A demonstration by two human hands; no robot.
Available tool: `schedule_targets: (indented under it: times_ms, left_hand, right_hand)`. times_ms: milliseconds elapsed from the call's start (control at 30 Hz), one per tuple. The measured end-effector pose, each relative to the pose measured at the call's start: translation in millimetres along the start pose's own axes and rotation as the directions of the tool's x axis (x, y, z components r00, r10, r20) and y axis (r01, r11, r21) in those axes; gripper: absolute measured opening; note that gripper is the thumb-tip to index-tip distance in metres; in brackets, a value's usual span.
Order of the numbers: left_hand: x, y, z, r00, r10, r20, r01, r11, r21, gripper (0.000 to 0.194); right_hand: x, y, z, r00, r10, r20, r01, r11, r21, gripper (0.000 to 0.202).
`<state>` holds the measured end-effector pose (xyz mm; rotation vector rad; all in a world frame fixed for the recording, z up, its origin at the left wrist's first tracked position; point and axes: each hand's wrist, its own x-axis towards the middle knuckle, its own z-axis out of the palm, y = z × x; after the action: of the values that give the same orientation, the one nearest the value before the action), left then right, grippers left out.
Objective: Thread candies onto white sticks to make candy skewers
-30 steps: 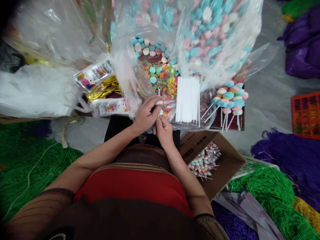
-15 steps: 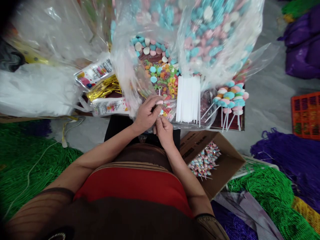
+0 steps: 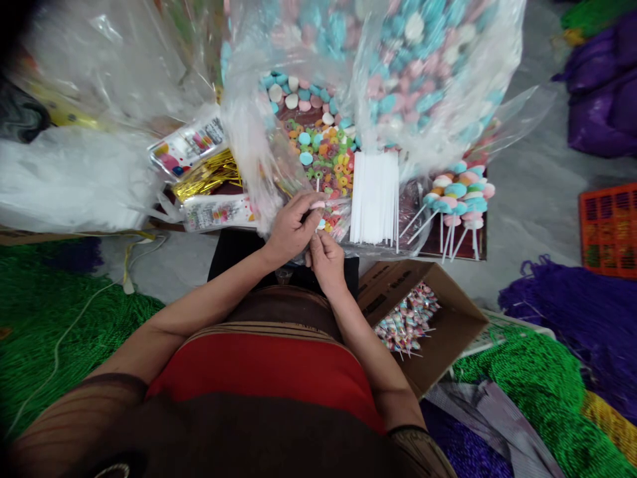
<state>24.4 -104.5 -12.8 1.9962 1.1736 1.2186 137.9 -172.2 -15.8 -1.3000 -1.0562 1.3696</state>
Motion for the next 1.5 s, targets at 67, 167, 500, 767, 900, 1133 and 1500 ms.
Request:
schedule_targets:
  times_ms: [67,167,500,767,900,1133,1500]
  left_hand:
    - [-0.1,0.0,0.2,1.000,0.002,0.001,-0.002,1.000,0.003,0.030]
    - [-0.3,-0.3,1.1,1.000,0.002,-0.002,-0.002,1.000,0.012,0.030]
    - [-2.3,-3.4,3.1,0.999,0.039,-0.018,-0.038,0.998,0.056,0.032]
    - [-4.2,-4.8,4.9,0.999,0.037,-0.024,-0.036,0.998,0.050,0.034]
    - [-4.8,-6.8,5.1,0.998,0.057,-0.031,-0.056,0.997,0.045,0.034]
    - [-4.1,-3.0,5.3,0.996,0.073,-0.042,-0.068,0.993,0.097,0.034]
    - [-3.8,-2.0,5.1,0.996,0.076,-0.037,-0.071,0.991,0.117,0.033]
  right_hand:
    - [0.4,0.8,-0.1,1.000,-0.003,-0.001,0.003,1.000,-0.006,0.051]
    - [1.0,2.4,-0.1,1.000,-0.008,0.000,0.008,1.000,-0.002,0.051]
    - [1.2,1.9,0.1,1.000,-0.028,-0.001,0.028,0.999,0.022,0.049]
    - [0.2,0.5,0.3,1.000,-0.027,0.002,0.027,1.000,0.013,0.047]
    - [0.1,1.4,0.5,1.000,-0.030,0.009,0.030,0.999,0.018,0.047]
    - [1.0,2.0,0.0,0.998,-0.063,0.010,0.063,0.997,-0.043,0.049]
    - [0.9,7.4,0.2,0.993,-0.121,-0.008,0.120,0.989,-0.088,0.049]
